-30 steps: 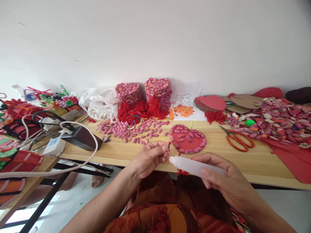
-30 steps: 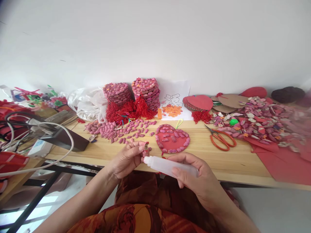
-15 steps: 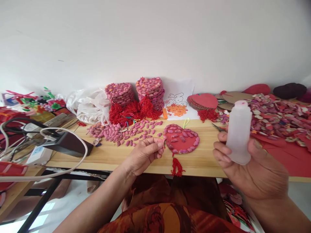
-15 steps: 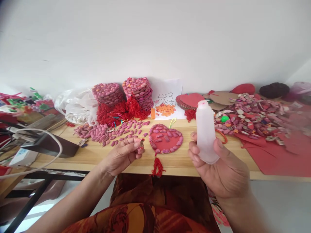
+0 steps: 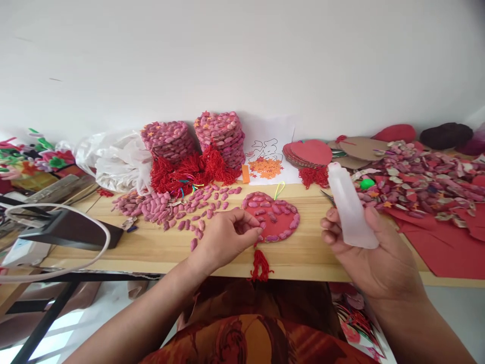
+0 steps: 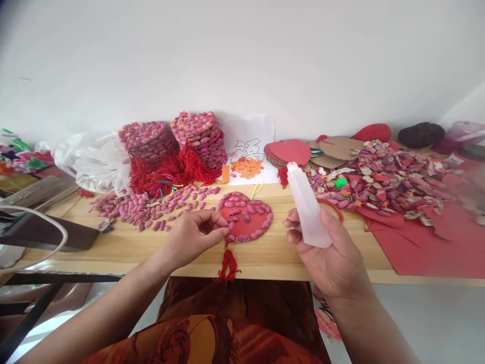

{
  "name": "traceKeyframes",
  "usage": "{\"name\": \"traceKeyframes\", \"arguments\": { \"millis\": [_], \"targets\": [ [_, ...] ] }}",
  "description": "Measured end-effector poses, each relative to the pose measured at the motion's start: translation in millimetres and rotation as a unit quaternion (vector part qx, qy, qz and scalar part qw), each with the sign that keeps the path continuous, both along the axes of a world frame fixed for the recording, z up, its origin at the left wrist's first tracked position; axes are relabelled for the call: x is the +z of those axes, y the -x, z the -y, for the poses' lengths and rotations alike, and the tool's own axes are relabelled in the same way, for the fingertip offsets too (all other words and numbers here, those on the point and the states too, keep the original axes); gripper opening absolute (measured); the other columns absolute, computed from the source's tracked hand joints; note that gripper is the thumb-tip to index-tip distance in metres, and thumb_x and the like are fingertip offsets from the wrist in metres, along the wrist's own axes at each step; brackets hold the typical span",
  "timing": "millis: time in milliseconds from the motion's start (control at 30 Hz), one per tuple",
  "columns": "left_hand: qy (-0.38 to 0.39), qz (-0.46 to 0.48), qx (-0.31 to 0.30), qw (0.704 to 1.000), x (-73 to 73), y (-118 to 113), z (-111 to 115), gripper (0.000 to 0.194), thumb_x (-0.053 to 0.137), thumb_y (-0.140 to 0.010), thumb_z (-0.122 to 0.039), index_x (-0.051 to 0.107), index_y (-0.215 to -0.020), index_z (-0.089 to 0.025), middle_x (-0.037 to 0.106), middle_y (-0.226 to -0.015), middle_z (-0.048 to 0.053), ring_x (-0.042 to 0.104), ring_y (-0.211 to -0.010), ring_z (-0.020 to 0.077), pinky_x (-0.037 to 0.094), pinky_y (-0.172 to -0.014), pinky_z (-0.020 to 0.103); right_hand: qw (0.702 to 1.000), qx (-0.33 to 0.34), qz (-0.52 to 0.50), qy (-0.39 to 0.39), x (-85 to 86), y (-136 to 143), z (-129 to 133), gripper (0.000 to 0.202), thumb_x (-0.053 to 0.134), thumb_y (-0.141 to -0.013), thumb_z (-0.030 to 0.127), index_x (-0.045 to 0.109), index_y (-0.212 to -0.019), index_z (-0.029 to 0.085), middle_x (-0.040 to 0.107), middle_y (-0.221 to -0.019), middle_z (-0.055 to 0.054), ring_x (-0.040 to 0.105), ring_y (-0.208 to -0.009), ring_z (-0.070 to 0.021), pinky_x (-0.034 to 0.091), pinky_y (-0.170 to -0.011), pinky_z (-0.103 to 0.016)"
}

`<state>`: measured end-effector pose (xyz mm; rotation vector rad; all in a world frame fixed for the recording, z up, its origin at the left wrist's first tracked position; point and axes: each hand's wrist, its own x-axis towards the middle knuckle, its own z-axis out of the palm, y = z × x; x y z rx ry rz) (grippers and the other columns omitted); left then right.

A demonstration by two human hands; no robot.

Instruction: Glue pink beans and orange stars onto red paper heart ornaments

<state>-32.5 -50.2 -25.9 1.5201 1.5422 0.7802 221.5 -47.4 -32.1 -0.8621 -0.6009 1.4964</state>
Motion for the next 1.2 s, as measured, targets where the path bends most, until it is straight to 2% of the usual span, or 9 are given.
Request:
{"name": "traceKeyframes", "arguments": {
  "millis": [133,233,533,733,867,1067,1200],
  "targets": [
    [-0.027,-0.076,0.006,0.997,3.1,-5.6,0.0,0.011,0.067,-0.076,-0.027,0.071,-0.083,-0.019,0.068,-0.071,-0.002,0.056,-0.059,0.0105,0.04,-0.055,0.022,0.998,-0.005,0.055,-0.019,-10.1,0.6,-10.5,0.018,0.065,-0.088,0.037,0.074,-0.101,0.027,0.071,-0.101,-0.002,0.064,-0.104,-0.018,0.056,-0.072,-0.021],
    [-0.057,-0.145,0.004,0.988,5.6,-10.7,0.2,0.008,0.066,-0.076,-0.025,0.071,-0.081,-0.02,0.071,-0.076,-0.001,0.061,-0.065,0.013,0.043,-0.061,0.024,0.997,0.02,0.074,-0.028,-18.1,0.6,-15.1,0.018,0.067,-0.087,0.035,0.073,-0.103,0.028,0.071,-0.104,-0.001,0.063,-0.111,-0.0188,0.055,-0.076,-0.02],
    [-0.116,-0.245,-0.032,0.962,3.0,-25.6,-7.7,0.001,0.063,-0.077,-0.021,0.064,-0.076,-0.021,0.068,-0.076,0.003,0.059,-0.066,0.0184,0.038,-0.063,0.029,0.999,0.028,0.042,0.02,-29.1,-3.6,-13.5,0.02,0.068,-0.087,0.032,0.073,-0.106,0.028,0.072,-0.099,0.0,0.065,-0.096,-0.0139,0.056,-0.074,-0.018],
    [-0.059,-0.346,-0.041,0.935,7.7,-35.4,-10.1,0.004,0.058,-0.082,-0.024,0.06,-0.08,-0.021,0.067,-0.08,0.005,0.059,-0.068,0.0206,0.038,-0.065,0.031,0.997,0.047,0.052,0.034,-32.6,-7.1,-9.4,0.025,0.072,-0.084,0.033,0.073,-0.109,0.026,0.073,-0.103,-0.001,0.064,-0.095,-0.0115,0.053,-0.079,-0.013],
    [-0.056,-0.38,-0.043,0.923,9.8,-40.2,-9.9,0.005,0.055,-0.083,-0.024,0.058,-0.081,-0.021,0.066,-0.081,0.006,0.059,-0.07,0.0219,0.039,-0.067,0.033,0.996,0.059,0.056,0.032,-31.8,-8.6,-6.9,0.028,0.074,-0.084,0.032,0.071,-0.111,0.027,0.072,-0.104,-0.001,0.063,-0.088,-0.0099,0.053,-0.079,-0.011],
    [-0.066,-0.395,-0.051,0.915,6.2,-41.5,-10.8,0.003,0.055,-0.083,-0.023,0.055,-0.081,-0.021,0.065,-0.081,0.006,0.059,-0.072,0.0223,0.04,-0.069,0.033,0.995,0.055,0.082,0.031,-31.0,-8.0,-5.6,0.026,0.076,-0.081,0.034,0.072,-0.107,0.028,0.073,-0.102,-0.002,0.067,-0.091,-0.0164,0.056,-0.078,-0.02],
    [-0.066,-0.397,-0.053,0.914,5.3,-43.2,-11.6,0.003,0.055,-0.083,-0.023,0.056,-0.081,-0.021,0.064,-0.08,0.006,0.059,-0.073,0.0226,0.041,-0.071,0.034,0.996,0.05,0.066,0.035,-29.3,-7.4,-5.4,0.03,0.077,-0.079,0.032,0.072,-0.109,0.032,0.073,-0.103,-0.001,0.068,-0.086,-0.0172,0.059,-0.073,-0.023]
  ]
}}
